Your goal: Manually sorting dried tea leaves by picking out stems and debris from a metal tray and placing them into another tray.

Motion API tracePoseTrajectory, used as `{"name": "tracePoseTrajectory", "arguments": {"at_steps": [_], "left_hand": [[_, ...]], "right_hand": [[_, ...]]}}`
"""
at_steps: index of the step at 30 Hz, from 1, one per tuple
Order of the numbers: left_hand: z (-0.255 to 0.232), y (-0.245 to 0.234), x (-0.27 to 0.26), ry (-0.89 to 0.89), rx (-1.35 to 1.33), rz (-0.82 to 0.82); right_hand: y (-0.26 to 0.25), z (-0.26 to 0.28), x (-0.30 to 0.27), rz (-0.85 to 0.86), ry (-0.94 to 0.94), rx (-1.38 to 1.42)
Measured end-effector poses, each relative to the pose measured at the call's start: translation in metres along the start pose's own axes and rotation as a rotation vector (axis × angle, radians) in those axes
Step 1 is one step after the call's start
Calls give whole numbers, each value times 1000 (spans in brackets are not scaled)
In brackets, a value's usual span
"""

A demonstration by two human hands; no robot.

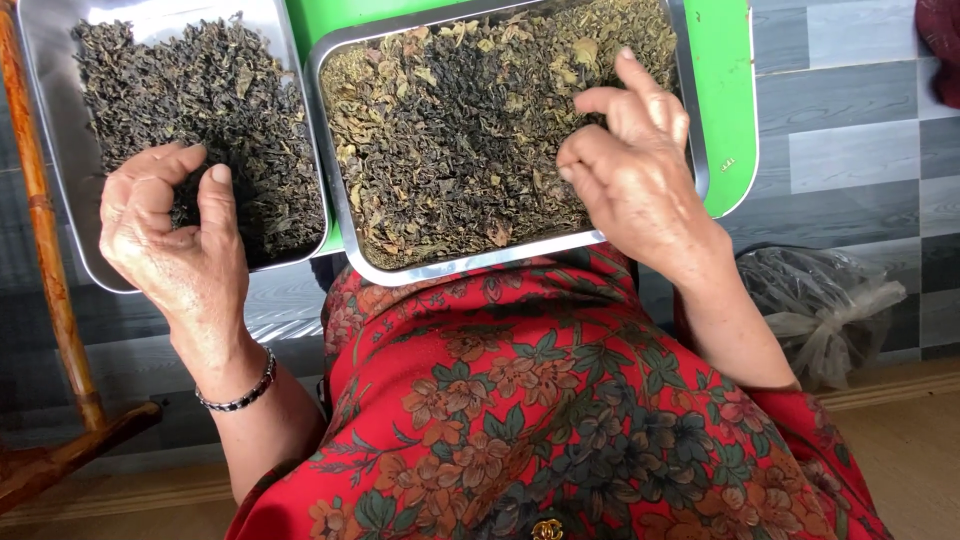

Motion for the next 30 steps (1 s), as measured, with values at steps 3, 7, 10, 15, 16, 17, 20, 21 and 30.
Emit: {"name": "tracePoseTrajectory", "arguments": {"at_steps": [3, 7, 10, 15, 16, 17, 20, 21, 30], "left_hand": [[-2, 0, 1, 5, 0, -3], [-3, -1, 2, 37, 27, -8], [-2, 0, 2, 26, 11, -2], [-1, -1, 2, 29, 39, 3], [-2, 0, 3, 30, 44, 4], [-2, -1, 4, 46, 73, 21], [-6, -3, 9, 42, 138, 39], [-7, -5, 10, 18, 150, 38], [-5, -3, 10, -73, 134, -3]], "right_hand": [[-3, -5, -5, -33, 41, 151], [-6, -8, -6, -53, 76, 185], [-3, -7, -4, -83, 38, 94], [2, -1, 22, -138, -53, -41], [1, -2, 25, -140, -55, -36], [3, -2, 30, -127, -39, -120], [9, 1, 37, -90, -26, -263], [12, 3, 40, -60, -18, -345], [30, -19, 26, -159, -42, -372]]}}
Point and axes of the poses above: each hand's wrist, its own x-axis towards the middle knuckle, its own y-axis out of the palm, z = x × y, the point moved 1 cm from there along x, towards the middle knuckle, and after that the axes turned 10 degrees about y, right-handed, at the moved point
